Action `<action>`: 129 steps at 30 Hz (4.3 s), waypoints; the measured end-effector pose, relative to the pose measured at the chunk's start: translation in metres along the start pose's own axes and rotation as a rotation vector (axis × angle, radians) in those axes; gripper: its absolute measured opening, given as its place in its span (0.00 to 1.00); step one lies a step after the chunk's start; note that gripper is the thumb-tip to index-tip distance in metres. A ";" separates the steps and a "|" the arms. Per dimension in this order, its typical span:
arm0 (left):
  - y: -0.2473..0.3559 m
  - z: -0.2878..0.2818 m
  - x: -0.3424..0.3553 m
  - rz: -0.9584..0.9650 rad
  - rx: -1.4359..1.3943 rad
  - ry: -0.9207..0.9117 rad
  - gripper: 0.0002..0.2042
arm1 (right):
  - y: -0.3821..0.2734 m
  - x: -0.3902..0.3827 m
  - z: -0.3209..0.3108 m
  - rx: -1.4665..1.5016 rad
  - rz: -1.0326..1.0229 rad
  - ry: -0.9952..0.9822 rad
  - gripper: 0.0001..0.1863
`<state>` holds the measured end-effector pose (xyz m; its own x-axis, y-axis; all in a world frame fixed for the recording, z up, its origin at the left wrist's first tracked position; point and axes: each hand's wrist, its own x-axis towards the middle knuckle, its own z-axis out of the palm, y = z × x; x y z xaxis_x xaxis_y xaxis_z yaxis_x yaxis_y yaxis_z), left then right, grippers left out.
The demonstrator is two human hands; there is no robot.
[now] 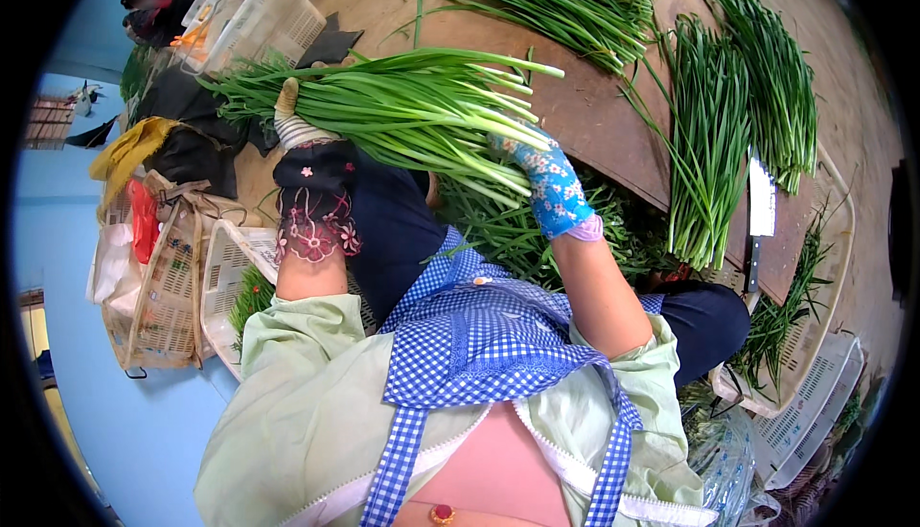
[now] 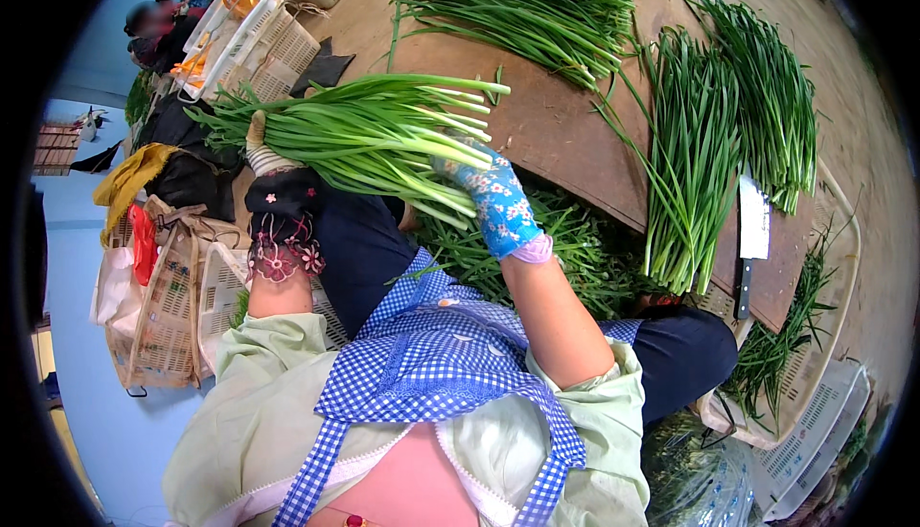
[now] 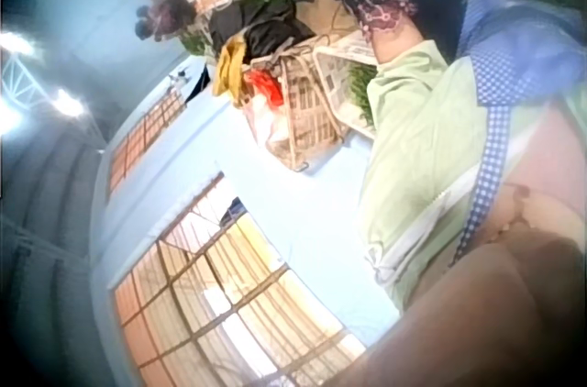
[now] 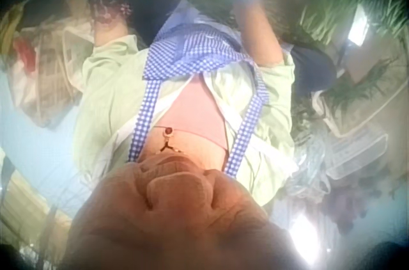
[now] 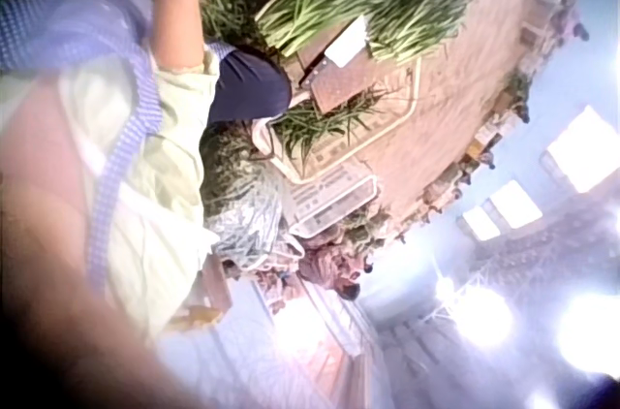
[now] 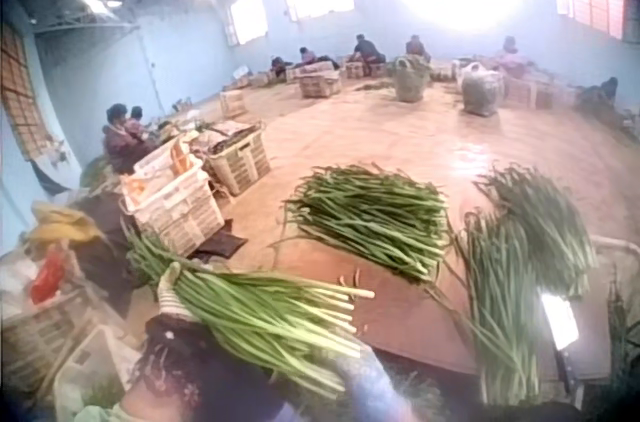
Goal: The person sits on the floor and trims the root ends of green onions using a knife on a cutting board. They gather the trimmed onions into bundles and place them on the floor beside them.
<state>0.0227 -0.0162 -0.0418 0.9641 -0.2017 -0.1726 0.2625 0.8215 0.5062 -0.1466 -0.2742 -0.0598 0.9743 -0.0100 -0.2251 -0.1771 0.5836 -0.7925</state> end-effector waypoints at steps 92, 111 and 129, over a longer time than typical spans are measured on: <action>0.009 -0.054 0.027 0.094 0.105 -0.494 0.23 | 0.079 0.031 0.001 0.333 -0.083 -0.186 0.19; 0.038 -0.023 0.013 0.295 -0.053 0.168 0.15 | -0.008 -0.062 -0.040 -1.482 -0.612 0.481 0.17; 0.025 0.002 0.006 0.088 0.004 0.150 0.12 | 0.000 -0.035 0.021 -1.246 -0.831 0.073 0.09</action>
<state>0.0346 0.0016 -0.0282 0.9668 -0.0468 -0.2510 0.1774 0.8302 0.5285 -0.1779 -0.2562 -0.0401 0.8519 -0.0437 0.5220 0.3698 -0.6556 -0.6584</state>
